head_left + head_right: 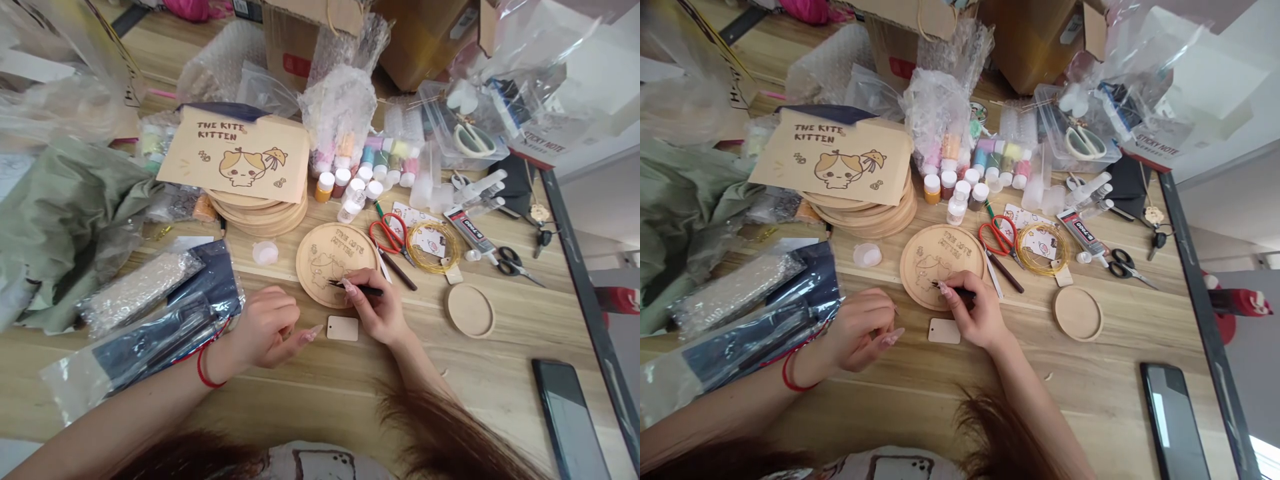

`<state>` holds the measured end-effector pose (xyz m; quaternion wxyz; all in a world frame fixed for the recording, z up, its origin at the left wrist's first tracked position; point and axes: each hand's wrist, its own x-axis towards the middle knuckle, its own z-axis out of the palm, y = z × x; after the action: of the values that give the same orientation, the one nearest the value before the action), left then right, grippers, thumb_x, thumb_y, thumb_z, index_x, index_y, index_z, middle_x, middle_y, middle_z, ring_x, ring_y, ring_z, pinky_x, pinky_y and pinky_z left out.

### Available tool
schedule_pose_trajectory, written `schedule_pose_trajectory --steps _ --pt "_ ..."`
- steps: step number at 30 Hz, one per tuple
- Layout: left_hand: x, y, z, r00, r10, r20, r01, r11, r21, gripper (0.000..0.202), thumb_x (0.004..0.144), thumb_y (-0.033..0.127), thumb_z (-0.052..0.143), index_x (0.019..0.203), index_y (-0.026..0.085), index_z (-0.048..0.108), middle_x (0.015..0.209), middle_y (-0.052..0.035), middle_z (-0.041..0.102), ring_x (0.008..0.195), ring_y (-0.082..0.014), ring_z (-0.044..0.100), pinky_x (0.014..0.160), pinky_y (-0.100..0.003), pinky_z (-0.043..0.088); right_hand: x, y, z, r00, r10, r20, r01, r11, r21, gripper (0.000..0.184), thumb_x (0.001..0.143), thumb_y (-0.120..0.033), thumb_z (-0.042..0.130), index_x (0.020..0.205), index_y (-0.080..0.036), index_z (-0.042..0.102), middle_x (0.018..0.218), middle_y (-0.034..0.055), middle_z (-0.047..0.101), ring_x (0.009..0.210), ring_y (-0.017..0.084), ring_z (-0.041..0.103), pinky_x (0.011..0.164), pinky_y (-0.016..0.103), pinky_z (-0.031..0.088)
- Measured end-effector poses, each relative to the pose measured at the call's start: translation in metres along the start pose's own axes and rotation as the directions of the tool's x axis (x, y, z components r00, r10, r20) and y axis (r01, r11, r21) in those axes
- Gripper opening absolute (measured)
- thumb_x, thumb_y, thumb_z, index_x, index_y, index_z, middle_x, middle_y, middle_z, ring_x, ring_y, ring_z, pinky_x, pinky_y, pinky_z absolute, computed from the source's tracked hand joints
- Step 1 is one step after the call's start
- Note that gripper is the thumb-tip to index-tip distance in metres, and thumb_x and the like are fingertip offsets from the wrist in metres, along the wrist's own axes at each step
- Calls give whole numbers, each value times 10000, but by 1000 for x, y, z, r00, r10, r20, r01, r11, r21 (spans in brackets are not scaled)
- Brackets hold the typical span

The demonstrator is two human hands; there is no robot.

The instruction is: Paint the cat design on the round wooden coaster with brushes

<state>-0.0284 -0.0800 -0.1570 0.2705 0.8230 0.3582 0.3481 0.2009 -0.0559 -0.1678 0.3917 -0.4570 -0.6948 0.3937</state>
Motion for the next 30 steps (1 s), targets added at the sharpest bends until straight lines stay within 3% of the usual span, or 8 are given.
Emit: schedule_pose_trajectory --steps 7,20,30 --pt "1 1 1 1000 10 -11 -10 999 41 368 913 309 481 571 197 407 489 32 422 499 -124 396 550 -286 339 0 2 1 999 -53 -10 53 998 17 51 899 -215 600 950 -213 603 872 66 687 830 198 659 722 331 529" --pt "0 -1 1 1000 10 2 -10 998 65 358 918 294 460 577 197 404 489 35 415 503 -120 378 561 -288 344 0 5 3 999 -25 -30 28 995 100 43 911 -225 595 952 -222 608 824 47 659 750 178 631 672 319 509" --pt "-1 -3 4 999 36 -29 -35 999 33 333 906 262 487 589 193 413 490 39 428 488 -116 393 552 -287 340 -5 9 4 987 99 -131 -82 988 128 89 913 -297 598 902 -211 614 780 43 628 646 159 590 546 293 476"
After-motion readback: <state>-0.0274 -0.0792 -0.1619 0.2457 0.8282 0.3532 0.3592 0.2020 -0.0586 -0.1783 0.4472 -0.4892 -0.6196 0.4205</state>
